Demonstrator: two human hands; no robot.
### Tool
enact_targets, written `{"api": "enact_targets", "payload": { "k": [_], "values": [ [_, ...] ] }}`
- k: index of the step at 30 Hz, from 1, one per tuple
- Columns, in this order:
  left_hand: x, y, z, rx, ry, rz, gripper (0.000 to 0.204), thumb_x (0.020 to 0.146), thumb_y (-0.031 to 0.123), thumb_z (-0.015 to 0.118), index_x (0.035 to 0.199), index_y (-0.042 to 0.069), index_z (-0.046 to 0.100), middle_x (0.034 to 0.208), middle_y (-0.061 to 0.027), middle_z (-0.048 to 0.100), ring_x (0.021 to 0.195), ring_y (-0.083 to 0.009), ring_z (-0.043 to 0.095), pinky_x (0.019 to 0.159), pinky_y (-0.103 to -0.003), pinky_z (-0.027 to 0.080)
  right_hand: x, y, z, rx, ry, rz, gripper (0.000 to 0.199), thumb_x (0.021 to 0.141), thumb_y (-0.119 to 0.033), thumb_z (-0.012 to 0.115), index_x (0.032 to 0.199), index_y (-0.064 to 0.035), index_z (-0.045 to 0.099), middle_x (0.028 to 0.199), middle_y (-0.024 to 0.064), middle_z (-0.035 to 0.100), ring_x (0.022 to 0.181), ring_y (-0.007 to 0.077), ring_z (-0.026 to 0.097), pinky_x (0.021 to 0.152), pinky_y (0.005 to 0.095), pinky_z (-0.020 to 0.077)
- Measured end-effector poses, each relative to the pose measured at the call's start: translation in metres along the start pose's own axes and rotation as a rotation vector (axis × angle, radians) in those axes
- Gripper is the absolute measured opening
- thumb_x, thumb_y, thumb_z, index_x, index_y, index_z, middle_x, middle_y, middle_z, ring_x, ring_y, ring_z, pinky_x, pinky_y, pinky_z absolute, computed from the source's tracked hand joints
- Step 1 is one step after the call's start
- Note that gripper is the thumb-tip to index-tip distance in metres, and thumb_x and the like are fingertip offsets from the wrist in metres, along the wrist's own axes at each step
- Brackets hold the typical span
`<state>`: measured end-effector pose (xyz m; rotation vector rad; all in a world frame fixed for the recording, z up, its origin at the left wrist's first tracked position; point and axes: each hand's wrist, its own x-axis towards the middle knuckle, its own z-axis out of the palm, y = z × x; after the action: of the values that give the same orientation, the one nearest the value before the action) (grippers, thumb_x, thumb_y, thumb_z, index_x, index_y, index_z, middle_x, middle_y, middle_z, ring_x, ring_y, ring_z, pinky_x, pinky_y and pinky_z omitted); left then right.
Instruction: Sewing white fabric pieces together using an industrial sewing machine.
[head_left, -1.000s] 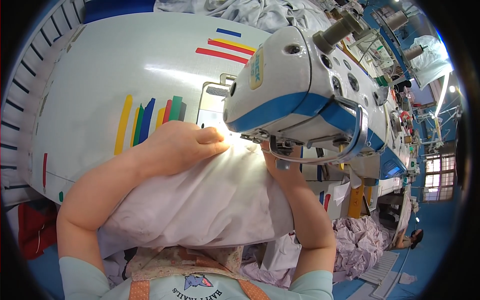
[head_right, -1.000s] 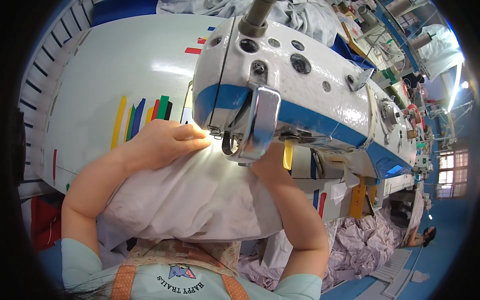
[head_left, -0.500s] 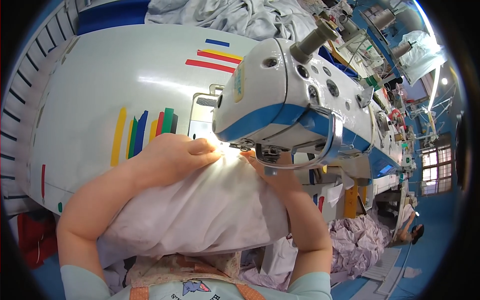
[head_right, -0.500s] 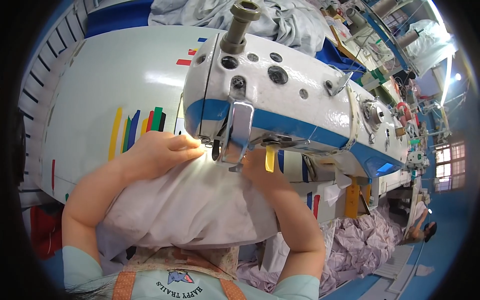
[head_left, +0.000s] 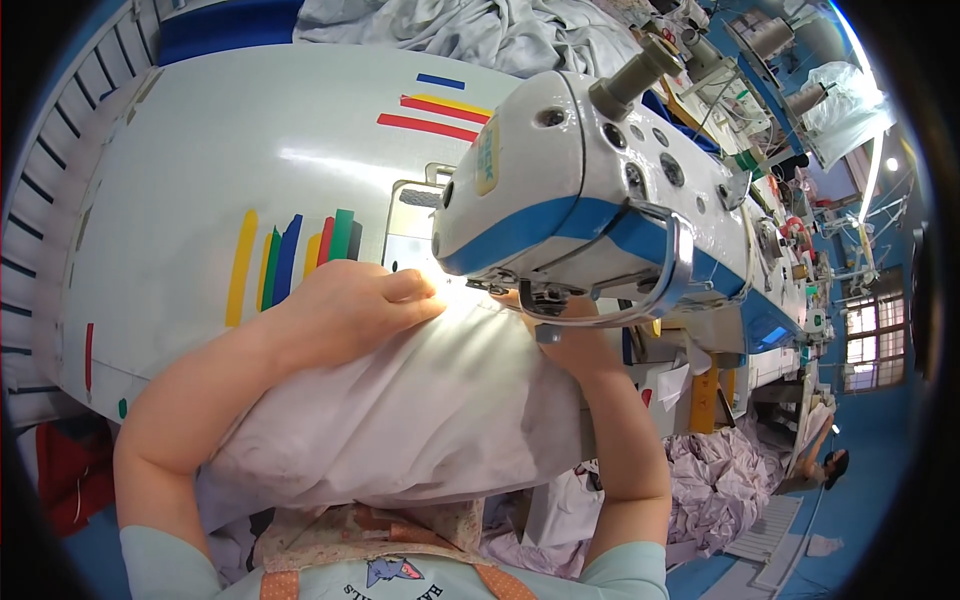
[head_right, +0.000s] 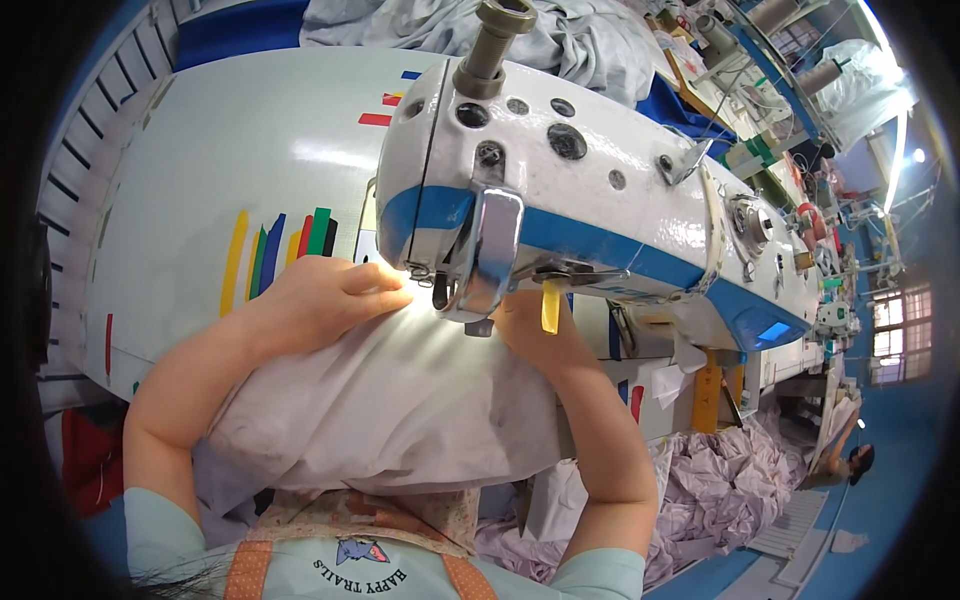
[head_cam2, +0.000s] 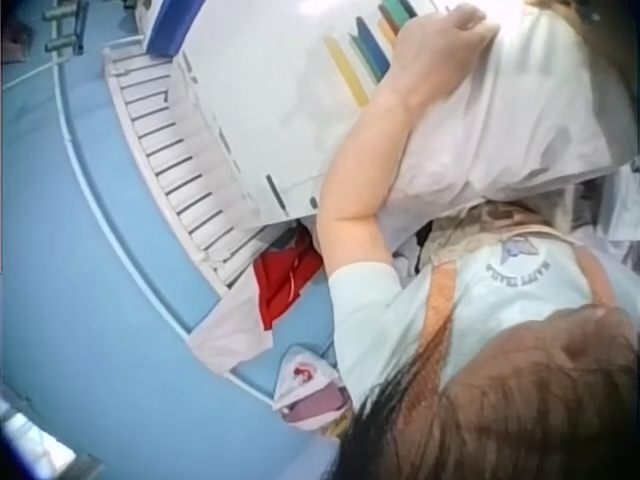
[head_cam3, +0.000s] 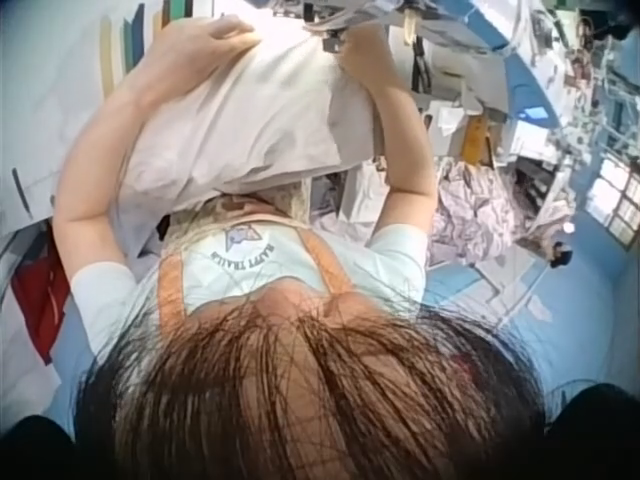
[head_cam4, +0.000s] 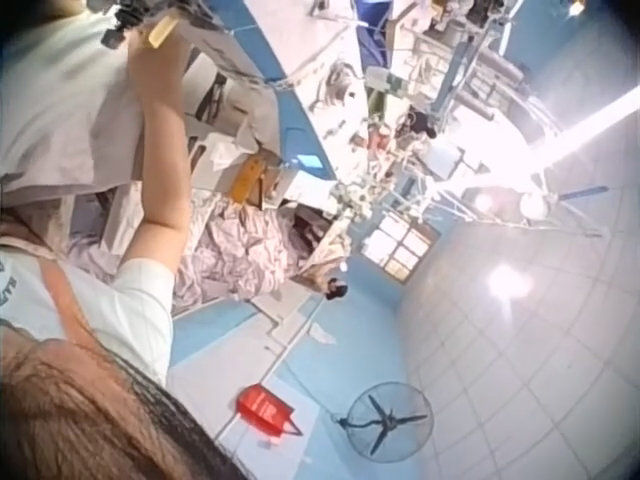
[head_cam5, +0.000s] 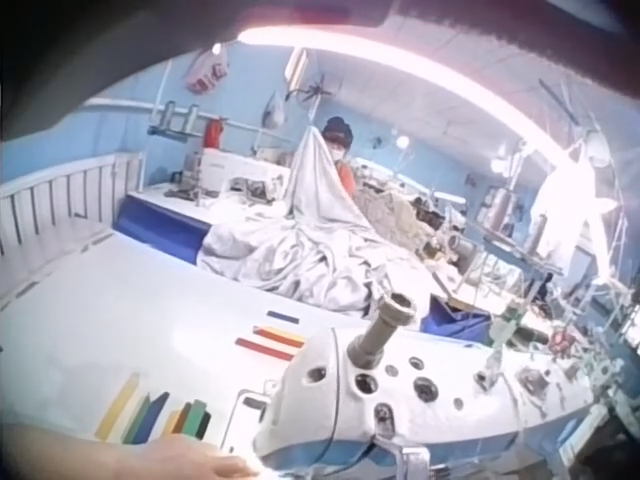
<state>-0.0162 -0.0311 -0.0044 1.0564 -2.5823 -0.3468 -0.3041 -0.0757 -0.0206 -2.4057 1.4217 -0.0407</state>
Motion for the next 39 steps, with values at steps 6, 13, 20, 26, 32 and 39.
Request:
{"api": "enact_targets", "payload": {
  "k": [6, 13, 20, 26, 32, 39],
  "values": [
    [0.001, -0.001, 0.0, -0.023, 0.047, 0.04, 0.035, 0.08, 0.011, 0.057, 0.114, 0.018, 0.062, 0.112, 0.0013, 0.062, 0.08, -0.0204, 0.062, 0.067, -0.034, 0.051, 0.001, -0.002, 0.014, -0.162, 0.182, -0.052, 0.013, 0.082, -0.011, 0.059, 0.088, -0.0071, 0.069, 0.081, 0.0118, 0.066, 0.076, 0.0297, 0.062, 0.069, 0.0404, 0.0471],
    [0.004, 0.002, -0.001, -0.189, -0.011, -0.155, 0.026, 0.088, 0.019, 0.057, 0.112, 0.016, 0.064, 0.104, -0.0025, 0.066, 0.084, -0.0215, 0.063, 0.072, -0.033, 0.051, 0.003, -0.009, 0.008, 0.149, 0.304, -0.235, 0.012, 0.081, -0.018, 0.065, 0.08, -0.0072, 0.069, 0.072, 0.0085, 0.064, 0.069, 0.0279, 0.06, 0.063, 0.0389, 0.0452],
    [0.003, 0.001, -0.003, -0.145, 0.002, -0.021, 0.024, 0.088, 0.019, 0.057, 0.111, 0.019, 0.065, 0.109, 0.0008, 0.065, 0.089, -0.0211, 0.063, 0.075, -0.032, 0.052, 0.006, -0.028, -0.006, 0.009, 0.379, -0.323, 0.01, 0.08, -0.017, 0.066, 0.086, -0.0118, 0.072, 0.071, 0.0069, 0.063, 0.067, 0.0251, 0.06, 0.062, 0.0365, 0.0447],
    [0.001, 0.0, -0.002, -0.177, -0.031, -0.066, 0.027, 0.087, 0.017, 0.057, 0.112, 0.021, 0.064, 0.11, 0.0024, 0.064, 0.089, -0.0214, 0.063, 0.074, -0.033, 0.052, 0.003, -0.021, -0.01, 0.02, 0.329, -0.416, 0.026, 0.079, -0.011, 0.065, 0.099, -0.0236, 0.072, 0.074, 0.004, 0.061, 0.068, 0.021, 0.058, 0.062, 0.0347, 0.0447],
    [-0.002, -0.004, -0.001, -0.117, 0.013, 0.036, 0.031, 0.084, 0.014, 0.058, 0.113, 0.022, 0.063, 0.111, 0.0029, 0.064, 0.086, -0.0208, 0.063, 0.072, -0.032, 0.052, 0.007, -0.002, 0.005, -0.225, 0.233, -0.374, 0.024, 0.082, -0.015, 0.063, 0.103, -0.0241, 0.069, 0.08, 0.0061, 0.063, 0.072, 0.0228, 0.06, 0.067, 0.038, 0.0453],
    [0.002, -0.011, -0.005, -0.085, 0.024, 0.036, 0.027, 0.085, 0.012, 0.053, 0.109, 0.019, 0.063, 0.11, 0.0034, 0.063, 0.082, -0.0214, 0.062, 0.068, -0.034, 0.051, -0.001, 0.004, -0.001, 0.263, 0.177, -0.029, 0.015, 0.091, -0.017, 0.054, 0.094, -0.0085, 0.066, 0.091, 0.011, 0.064, 0.087, 0.0272, 0.059, 0.081, 0.0387, 0.0464]
  ]
}}
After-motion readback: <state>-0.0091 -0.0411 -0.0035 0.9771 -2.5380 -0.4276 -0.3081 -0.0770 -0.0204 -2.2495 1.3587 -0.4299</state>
